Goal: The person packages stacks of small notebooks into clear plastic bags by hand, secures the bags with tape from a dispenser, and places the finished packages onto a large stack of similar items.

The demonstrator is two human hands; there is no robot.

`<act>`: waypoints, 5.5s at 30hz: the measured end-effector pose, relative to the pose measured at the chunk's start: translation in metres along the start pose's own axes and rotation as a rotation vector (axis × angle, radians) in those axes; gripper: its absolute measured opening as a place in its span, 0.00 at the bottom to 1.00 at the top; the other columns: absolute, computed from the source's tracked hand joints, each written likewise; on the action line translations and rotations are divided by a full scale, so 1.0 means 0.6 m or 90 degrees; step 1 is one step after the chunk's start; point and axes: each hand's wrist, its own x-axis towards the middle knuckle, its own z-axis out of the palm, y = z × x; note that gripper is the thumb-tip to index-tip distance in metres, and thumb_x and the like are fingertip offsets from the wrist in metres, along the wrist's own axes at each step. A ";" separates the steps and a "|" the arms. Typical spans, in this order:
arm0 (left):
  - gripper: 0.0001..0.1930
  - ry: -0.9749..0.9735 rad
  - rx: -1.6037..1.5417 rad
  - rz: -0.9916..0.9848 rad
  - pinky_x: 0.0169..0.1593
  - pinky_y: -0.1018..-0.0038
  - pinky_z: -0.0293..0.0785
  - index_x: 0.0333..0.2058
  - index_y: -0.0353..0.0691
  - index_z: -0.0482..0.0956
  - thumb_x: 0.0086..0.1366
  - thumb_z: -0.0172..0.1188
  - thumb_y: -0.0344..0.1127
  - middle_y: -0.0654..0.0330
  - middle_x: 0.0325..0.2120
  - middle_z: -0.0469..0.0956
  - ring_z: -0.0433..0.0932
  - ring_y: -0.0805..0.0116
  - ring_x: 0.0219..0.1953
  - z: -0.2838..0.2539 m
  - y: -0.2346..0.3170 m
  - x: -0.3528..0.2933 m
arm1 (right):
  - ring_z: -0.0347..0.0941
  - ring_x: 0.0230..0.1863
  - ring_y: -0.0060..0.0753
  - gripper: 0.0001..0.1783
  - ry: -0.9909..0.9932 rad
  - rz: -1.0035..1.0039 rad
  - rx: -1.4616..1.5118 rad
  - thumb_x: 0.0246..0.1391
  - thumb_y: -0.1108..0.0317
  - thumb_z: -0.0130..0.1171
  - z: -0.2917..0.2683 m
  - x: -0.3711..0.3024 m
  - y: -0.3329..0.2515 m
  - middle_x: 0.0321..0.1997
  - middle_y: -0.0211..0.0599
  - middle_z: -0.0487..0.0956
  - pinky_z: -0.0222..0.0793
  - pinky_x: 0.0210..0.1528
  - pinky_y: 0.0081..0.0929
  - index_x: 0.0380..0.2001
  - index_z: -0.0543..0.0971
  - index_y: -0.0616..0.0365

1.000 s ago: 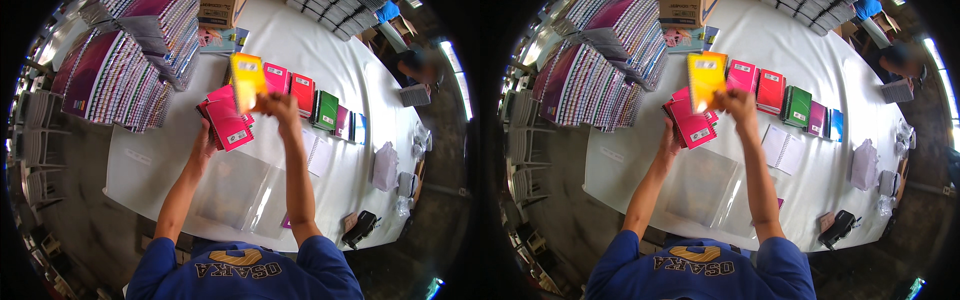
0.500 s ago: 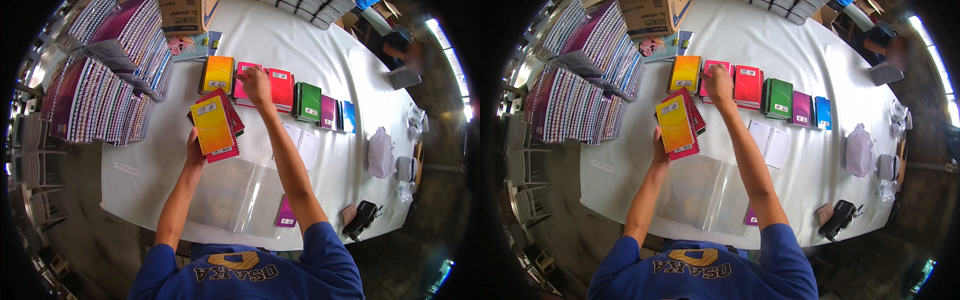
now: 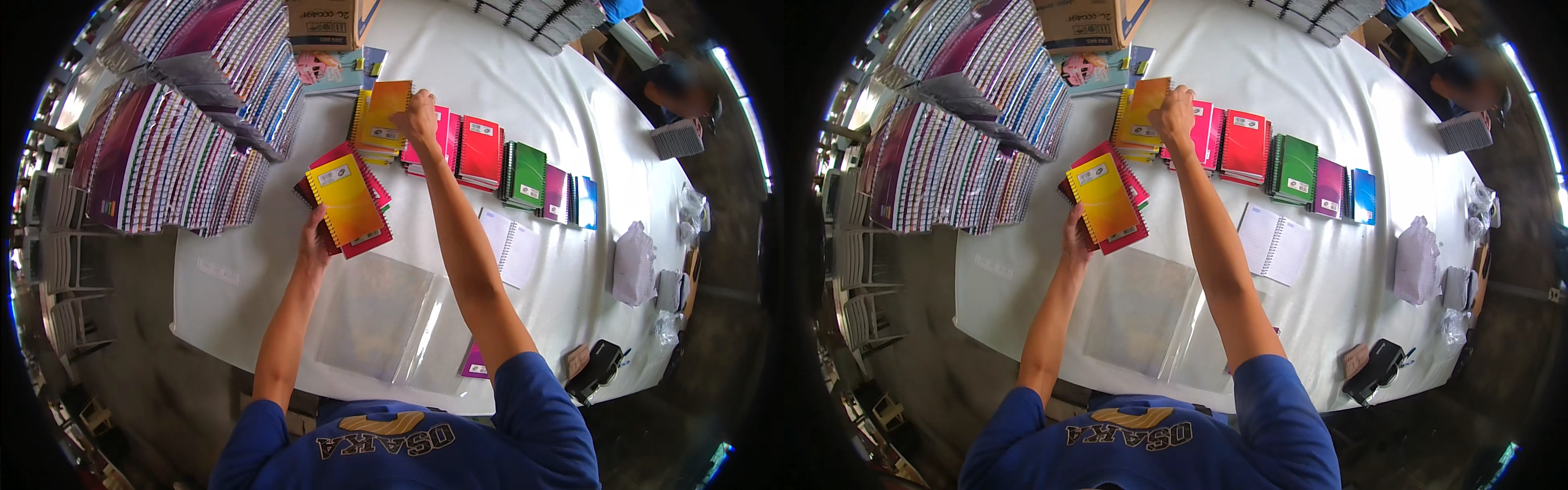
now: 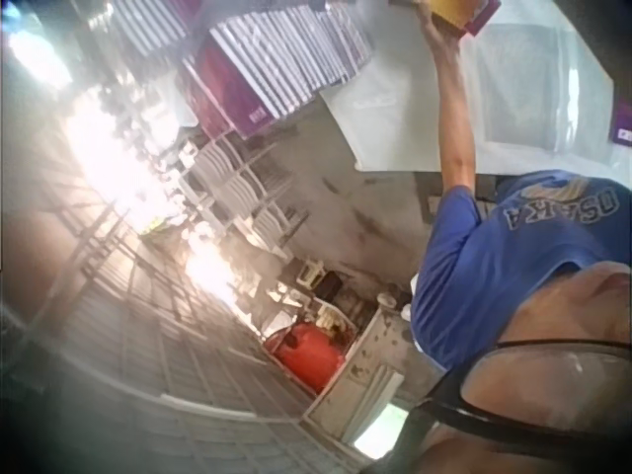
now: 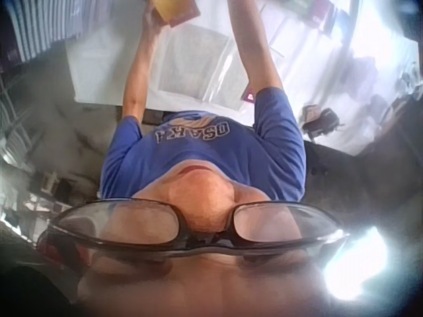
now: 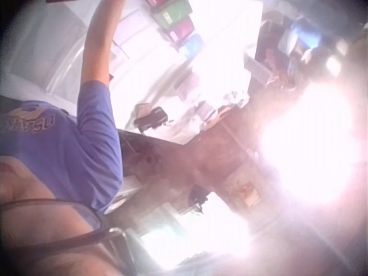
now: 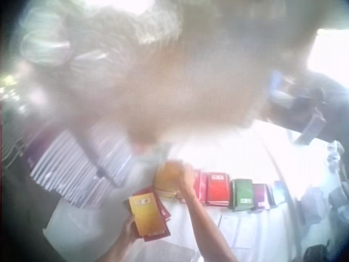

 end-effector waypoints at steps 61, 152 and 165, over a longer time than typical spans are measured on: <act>0.61 -0.390 0.807 0.103 0.68 0.66 0.46 0.68 0.43 0.46 0.38 0.78 0.35 0.51 0.67 0.51 0.50 0.56 0.69 0.256 -0.117 -0.162 | 0.69 0.52 0.29 0.43 -0.159 0.134 0.743 0.31 0.75 0.76 -0.279 -0.525 0.204 0.50 0.31 0.73 0.66 0.56 0.30 0.55 0.67 0.58; 0.48 -0.504 0.903 0.112 0.68 0.67 0.53 0.65 0.46 0.59 0.45 0.75 0.37 0.59 0.61 0.66 0.61 0.62 0.65 0.101 -0.095 -0.171 | 0.70 0.51 0.48 0.45 -0.080 0.000 0.401 0.29 0.73 0.76 -0.173 -0.592 0.195 0.47 0.43 0.75 0.65 0.56 0.37 0.55 0.64 0.54; 0.33 -0.120 0.833 -0.125 0.44 0.77 0.72 0.61 0.28 0.62 0.62 0.61 0.41 0.60 0.35 0.79 0.75 0.77 0.36 0.074 -0.144 -0.223 | 0.71 0.51 0.46 0.48 -0.180 0.456 0.467 0.36 0.51 0.73 -0.199 -0.655 0.142 0.47 0.57 0.75 0.63 0.55 0.38 0.55 0.68 0.74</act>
